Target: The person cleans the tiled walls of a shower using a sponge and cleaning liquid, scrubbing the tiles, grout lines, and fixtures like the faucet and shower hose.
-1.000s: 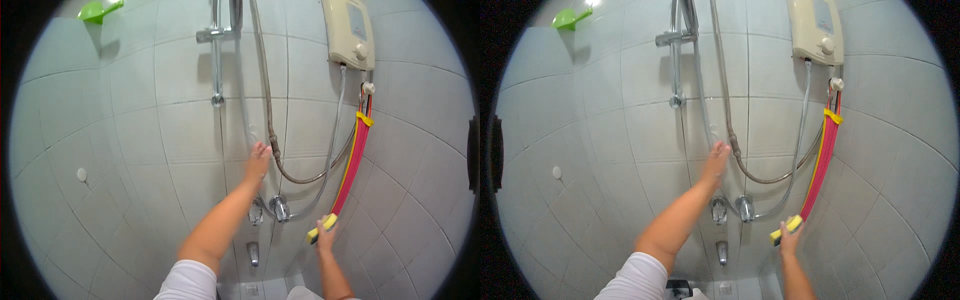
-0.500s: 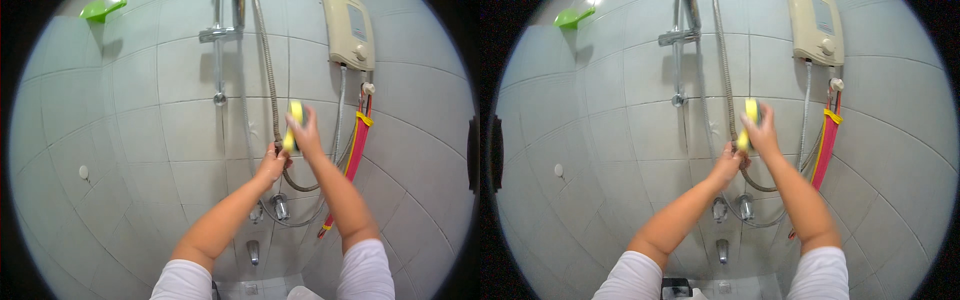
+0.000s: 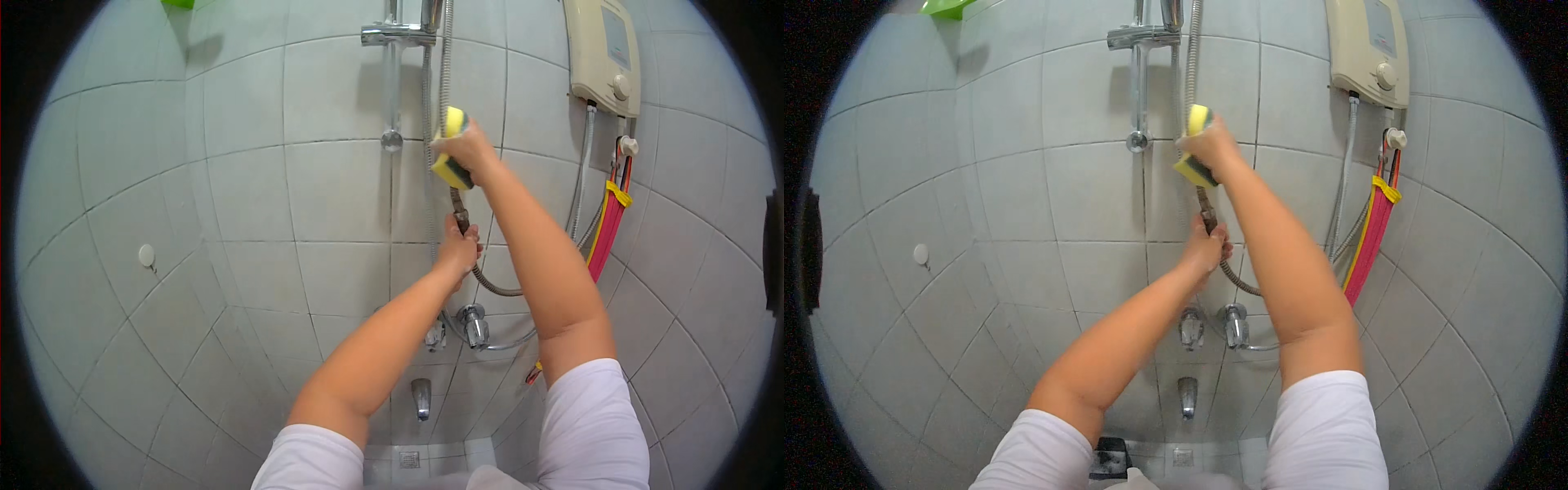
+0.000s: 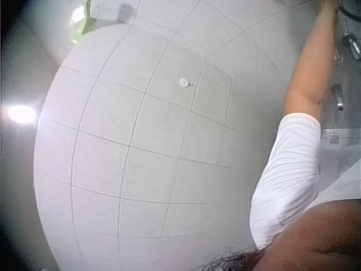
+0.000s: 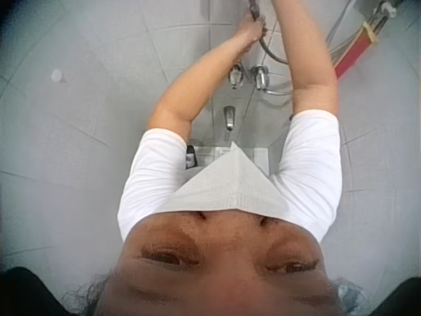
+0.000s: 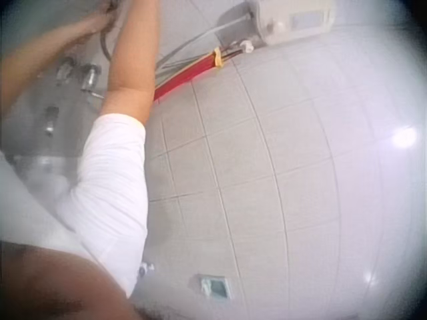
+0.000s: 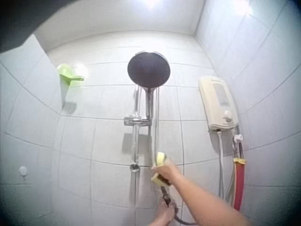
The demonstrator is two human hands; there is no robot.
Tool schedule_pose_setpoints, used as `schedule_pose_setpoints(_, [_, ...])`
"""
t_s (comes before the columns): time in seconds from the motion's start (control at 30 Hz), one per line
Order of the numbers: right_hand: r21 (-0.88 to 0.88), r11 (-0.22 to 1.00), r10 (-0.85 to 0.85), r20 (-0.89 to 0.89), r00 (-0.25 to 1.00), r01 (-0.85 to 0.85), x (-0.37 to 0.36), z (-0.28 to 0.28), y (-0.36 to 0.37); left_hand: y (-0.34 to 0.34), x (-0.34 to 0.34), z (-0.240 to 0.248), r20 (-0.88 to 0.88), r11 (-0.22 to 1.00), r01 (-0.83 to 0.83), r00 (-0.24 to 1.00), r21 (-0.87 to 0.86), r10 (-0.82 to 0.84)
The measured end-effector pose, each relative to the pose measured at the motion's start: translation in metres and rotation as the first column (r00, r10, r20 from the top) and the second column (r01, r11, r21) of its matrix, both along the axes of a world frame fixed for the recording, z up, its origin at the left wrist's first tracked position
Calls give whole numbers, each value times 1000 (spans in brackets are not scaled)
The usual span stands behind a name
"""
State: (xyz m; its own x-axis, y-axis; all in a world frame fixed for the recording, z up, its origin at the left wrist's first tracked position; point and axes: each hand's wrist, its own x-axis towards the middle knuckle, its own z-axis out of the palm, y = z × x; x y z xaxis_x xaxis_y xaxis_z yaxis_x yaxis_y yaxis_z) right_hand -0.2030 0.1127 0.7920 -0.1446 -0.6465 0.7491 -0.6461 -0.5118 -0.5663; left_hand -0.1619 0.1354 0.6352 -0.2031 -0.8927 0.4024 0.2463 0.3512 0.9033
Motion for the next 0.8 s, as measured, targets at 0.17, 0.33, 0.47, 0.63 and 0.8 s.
schedule_pose_setpoints(0.17, [-38, 989, 148, 313, 938, -144, -25, 47, 22, 26, 0, 6, 334, 997, 32, 943, -77, -5])
schedule_pose_setpoints(0.33, [105, 979, 154, 191, 969, -176, -12, 9, 8, 11, -10, -6, 106, 999, -41, 993, -32, 44])
schedule_pose_setpoints(0.47, [109, 994, -3, -17, 1000, 5, -27, -55, 17, -3, -9, -19, -9, 996, 36, 999, -80, -37])
schedule_pose_setpoints(0.63, [173, 984, -33, -112, 993, 52, -43, -89, 56, -3, -16, -39, 106, 990, 90, 991, -113, -78])
schedule_pose_setpoints(0.8, [101, 979, -155, -207, 966, 179, -65, -142, 58, 12, -30, -54, 6, 985, 168, 986, -35, -168])
